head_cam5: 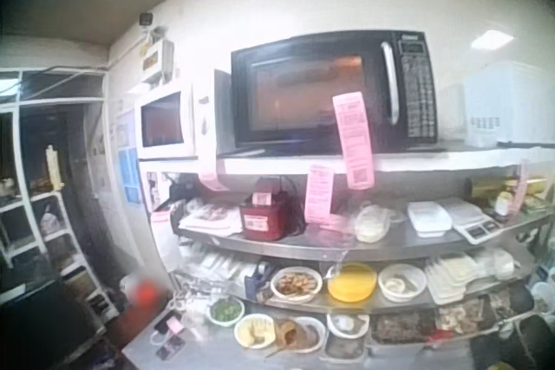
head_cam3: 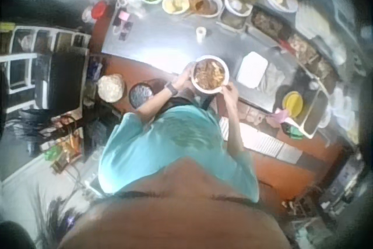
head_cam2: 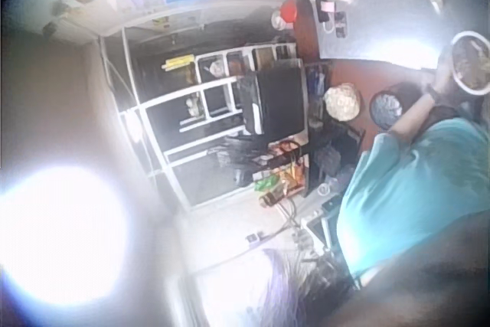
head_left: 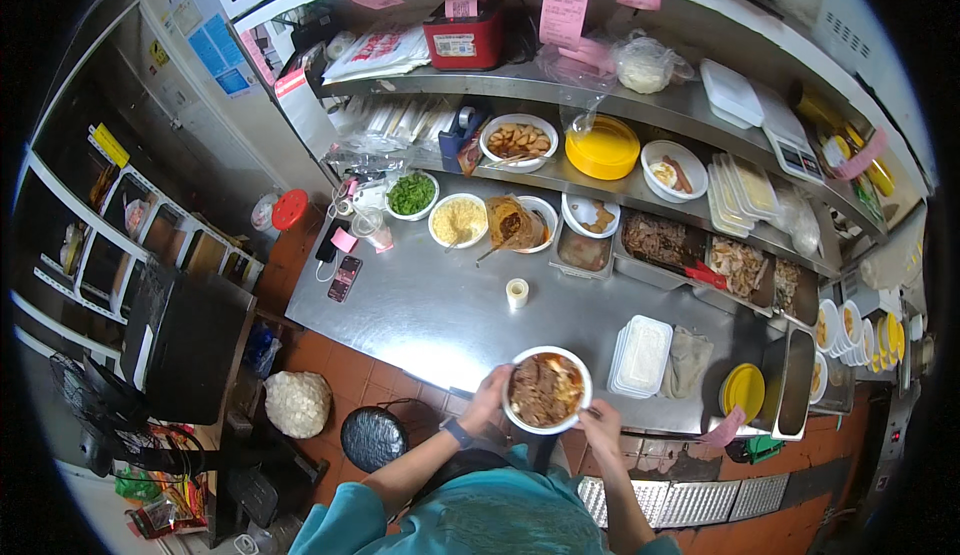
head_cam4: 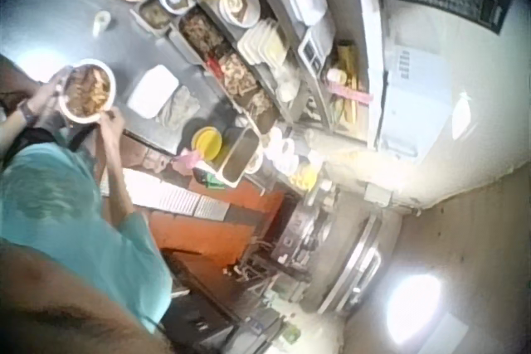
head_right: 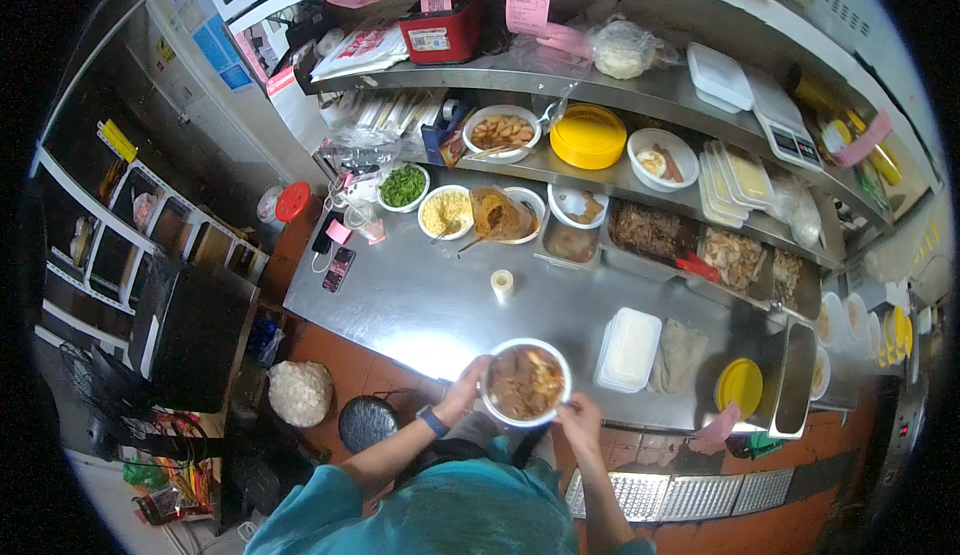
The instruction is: The person assembles takeout meals by scooping broth and meat into bowls, adding toppings, and sealing them with lids. They handle multiple bowls in sequence, using tongs and ladles to transfer ingredients from pots and containers.
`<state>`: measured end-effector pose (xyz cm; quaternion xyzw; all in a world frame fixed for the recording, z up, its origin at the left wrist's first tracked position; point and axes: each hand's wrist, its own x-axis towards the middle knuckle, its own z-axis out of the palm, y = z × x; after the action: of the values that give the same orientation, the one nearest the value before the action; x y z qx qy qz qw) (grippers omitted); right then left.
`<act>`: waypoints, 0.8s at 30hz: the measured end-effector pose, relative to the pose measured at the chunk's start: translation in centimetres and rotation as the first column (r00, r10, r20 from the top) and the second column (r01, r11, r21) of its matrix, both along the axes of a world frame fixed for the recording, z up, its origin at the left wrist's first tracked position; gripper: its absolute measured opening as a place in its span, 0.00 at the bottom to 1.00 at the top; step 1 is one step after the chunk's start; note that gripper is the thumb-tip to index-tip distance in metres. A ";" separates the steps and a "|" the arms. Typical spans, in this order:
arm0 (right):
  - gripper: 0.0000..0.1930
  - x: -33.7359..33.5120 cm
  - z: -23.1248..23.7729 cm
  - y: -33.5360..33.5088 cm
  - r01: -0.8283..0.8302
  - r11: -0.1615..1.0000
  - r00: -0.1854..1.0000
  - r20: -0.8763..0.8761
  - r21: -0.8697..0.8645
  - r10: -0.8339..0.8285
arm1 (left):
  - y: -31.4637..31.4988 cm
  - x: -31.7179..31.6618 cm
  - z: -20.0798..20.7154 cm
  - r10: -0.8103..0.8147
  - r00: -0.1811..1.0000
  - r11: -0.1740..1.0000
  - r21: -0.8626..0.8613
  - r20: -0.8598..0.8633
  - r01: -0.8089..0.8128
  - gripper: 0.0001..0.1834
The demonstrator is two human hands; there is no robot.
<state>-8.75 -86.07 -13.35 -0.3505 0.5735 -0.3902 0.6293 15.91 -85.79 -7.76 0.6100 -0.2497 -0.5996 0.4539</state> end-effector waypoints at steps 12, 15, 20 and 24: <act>0.05 15.0 -10.7 -10.9 -0.469 0.876 0.874 -0.080 0.110 0.478 | -2.4 15.2 -10.8 0.278 0.957 0.943 0.167 0.082 -0.288 0.23; 0.06 16.6 -10.4 -12.1 -0.534 0.841 0.840 -0.056 0.087 0.539 | -3.4 17.5 -11.2 0.200 0.971 0.951 0.211 0.132 -0.224 0.22; 0.07 14.8 1.4 -19.1 -0.729 0.659 0.528 -0.764 -0.185 0.371 | -4.7 20.1 -11.9 0.174 0.982 0.971 0.155 0.074 -0.184 0.19; 0.06 11.9 13.3 -33.9 -0.468 0.439 0.605 -0.641 -0.767 -0.473 | -5.8 21.3 -11.7 0.113 0.991 0.984 0.130 0.077 -0.122 0.19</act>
<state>3.10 -119.94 -0.06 -0.7589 0.4882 -0.4308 0.0134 37.22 -91.60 -19.50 0.6733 -0.1882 -0.5656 0.4374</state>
